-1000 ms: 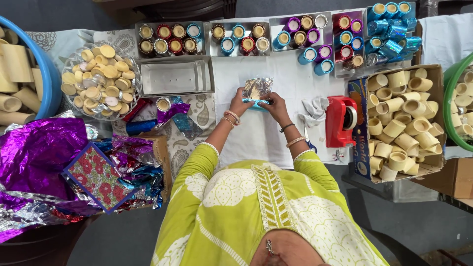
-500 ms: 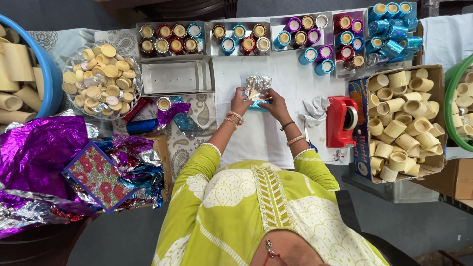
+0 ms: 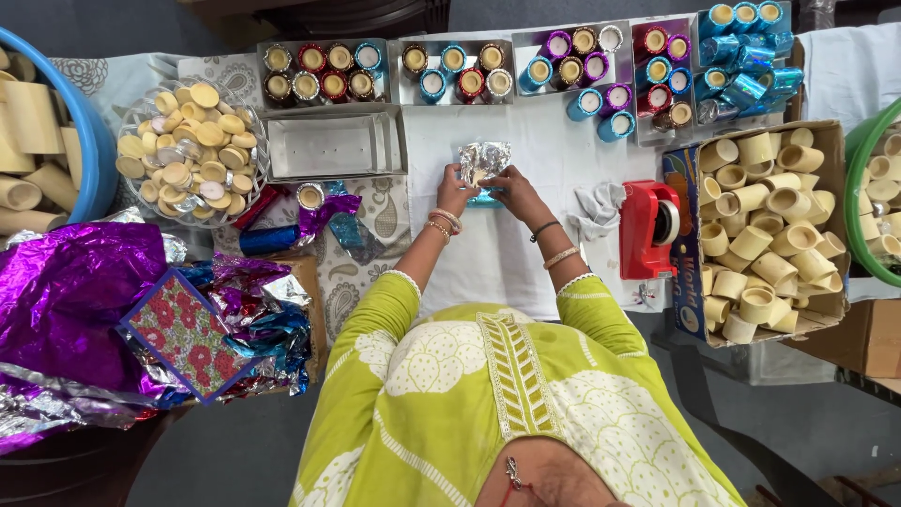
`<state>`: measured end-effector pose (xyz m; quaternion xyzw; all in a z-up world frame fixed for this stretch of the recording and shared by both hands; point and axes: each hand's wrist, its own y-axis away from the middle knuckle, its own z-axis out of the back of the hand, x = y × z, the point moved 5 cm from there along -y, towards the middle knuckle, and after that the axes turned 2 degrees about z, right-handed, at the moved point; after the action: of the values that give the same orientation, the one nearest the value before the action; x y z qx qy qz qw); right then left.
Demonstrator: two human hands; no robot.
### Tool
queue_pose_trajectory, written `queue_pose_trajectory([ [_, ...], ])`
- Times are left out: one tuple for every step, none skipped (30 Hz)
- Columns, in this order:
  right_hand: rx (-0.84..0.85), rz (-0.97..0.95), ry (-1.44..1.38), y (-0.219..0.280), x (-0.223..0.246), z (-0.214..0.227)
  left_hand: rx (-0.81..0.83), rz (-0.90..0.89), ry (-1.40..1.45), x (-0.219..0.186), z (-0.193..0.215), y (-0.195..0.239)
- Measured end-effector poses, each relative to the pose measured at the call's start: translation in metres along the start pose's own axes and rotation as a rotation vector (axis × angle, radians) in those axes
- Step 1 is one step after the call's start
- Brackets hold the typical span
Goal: The person wraps small cylindrical candles in shiny metallic foil. They pick up a candle, place it on a sheet of foil, fold the foil around the candle, and secure the bottom with a small piece of tape. The wrapped candles are then placed into a tray.
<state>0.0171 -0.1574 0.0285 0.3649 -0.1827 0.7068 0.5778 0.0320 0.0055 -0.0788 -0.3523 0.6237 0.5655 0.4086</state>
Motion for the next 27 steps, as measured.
queue_pose_trajectory([
  [-0.001, 0.002, 0.001, 0.0, -0.004, -0.001, 0.0, -0.002, 0.001, 0.003, 0.0, -0.001],
  [0.022, 0.012, -0.01, -0.001, -0.008, -0.002, 0.01, 0.006, 0.001, 0.006, -0.001, -0.002],
  [0.046, 0.023, -0.022, -0.001, -0.011, -0.005, 0.018, 0.015, 0.001, 0.009, -0.001, -0.003],
  [0.047, 0.026, -0.021, -0.001, -0.013, -0.004, 0.016, 0.013, 0.002, 0.012, 0.0, -0.004],
  [0.069, 0.047, -0.037, 0.001, -0.013, -0.005, 0.026, 0.002, 0.012, 0.015, 0.001, -0.003],
  [0.091, 0.069, -0.052, 0.002, -0.013, -0.006, 0.036, -0.008, 0.022, 0.018, 0.001, -0.003],
  [0.089, 0.071, -0.051, 0.003, -0.011, -0.005, 0.036, -0.012, 0.022, 0.017, 0.004, -0.003],
  [0.121, 0.046, -0.071, 0.004, -0.011, -0.005, 0.004, 0.026, 0.0, 0.017, 0.007, -0.002],
  [0.151, 0.019, -0.089, 0.006, -0.01, -0.004, -0.026, 0.062, -0.022, 0.017, 0.01, -0.002],
  [0.148, 0.02, -0.088, 0.006, -0.01, -0.003, -0.024, 0.059, -0.022, 0.009, 0.013, -0.003],
  [0.151, 0.015, -0.111, 0.007, -0.009, -0.004, -0.121, -0.066, -0.24, -0.005, 0.021, -0.002],
  [0.154, 0.009, -0.134, 0.007, -0.008, -0.004, -0.217, -0.193, -0.458, -0.02, 0.027, -0.001],
  [0.153, 0.008, -0.135, 0.008, -0.006, -0.003, -0.215, -0.192, -0.459, -0.029, 0.026, -0.005],
  [0.15, 0.008, -0.115, 0.009, -0.004, -0.003, -0.275, -0.366, -0.559, -0.047, 0.025, -0.006],
  [0.144, 0.009, -0.093, 0.008, -0.002, 0.0, -0.332, -0.545, -0.656, -0.065, 0.021, -0.008],
  [0.141, 0.009, -0.093, 0.007, -0.006, -0.003, -0.33, -0.548, -0.656, -0.063, 0.019, -0.016],
  [0.095, -0.065, -0.19, 0.006, -0.013, -0.003, -0.286, -0.589, -0.64, -0.062, 0.013, -0.024],
  [0.048, -0.139, -0.286, 0.005, -0.02, -0.003, -0.241, -0.631, -0.622, -0.061, 0.007, -0.033],
  [0.045, -0.141, -0.284, 0.005, -0.02, -0.001, -0.239, -0.633, -0.62, -0.06, 0.005, -0.039],
  [0.018, -0.137, -0.332, 0.005, -0.019, 0.001, -0.14, -0.412, -0.564, -0.049, 0.002, -0.053],
  [-0.007, -0.133, -0.381, 0.004, -0.019, 0.003, -0.043, -0.19, -0.504, -0.037, 0.0, -0.063],
  [-0.009, -0.134, -0.381, 0.003, -0.019, 0.003, -0.042, -0.19, -0.504, -0.039, 0.0, -0.064],
  [-0.017, -0.152, -0.381, 0.003, -0.021, 0.004, 0.016, -0.213, -0.496, -0.042, -0.002, -0.064],
  [-0.026, -0.17, -0.38, 0.002, -0.023, 0.004, 0.074, -0.235, -0.488, -0.045, -0.004, -0.064],
  [-0.029, -0.171, -0.383, 0.001, -0.023, 0.005, 0.076, -0.236, -0.491, -0.056, -0.003, -0.059],
  [-0.04, -0.162, -0.369, 0.001, -0.023, 0.007, 0.089, -0.246, -0.504, -0.067, -0.003, -0.053],
  [-0.05, -0.153, -0.356, 0.0, -0.023, 0.007, 0.101, -0.256, -0.518, -0.078, -0.002, -0.048],
])
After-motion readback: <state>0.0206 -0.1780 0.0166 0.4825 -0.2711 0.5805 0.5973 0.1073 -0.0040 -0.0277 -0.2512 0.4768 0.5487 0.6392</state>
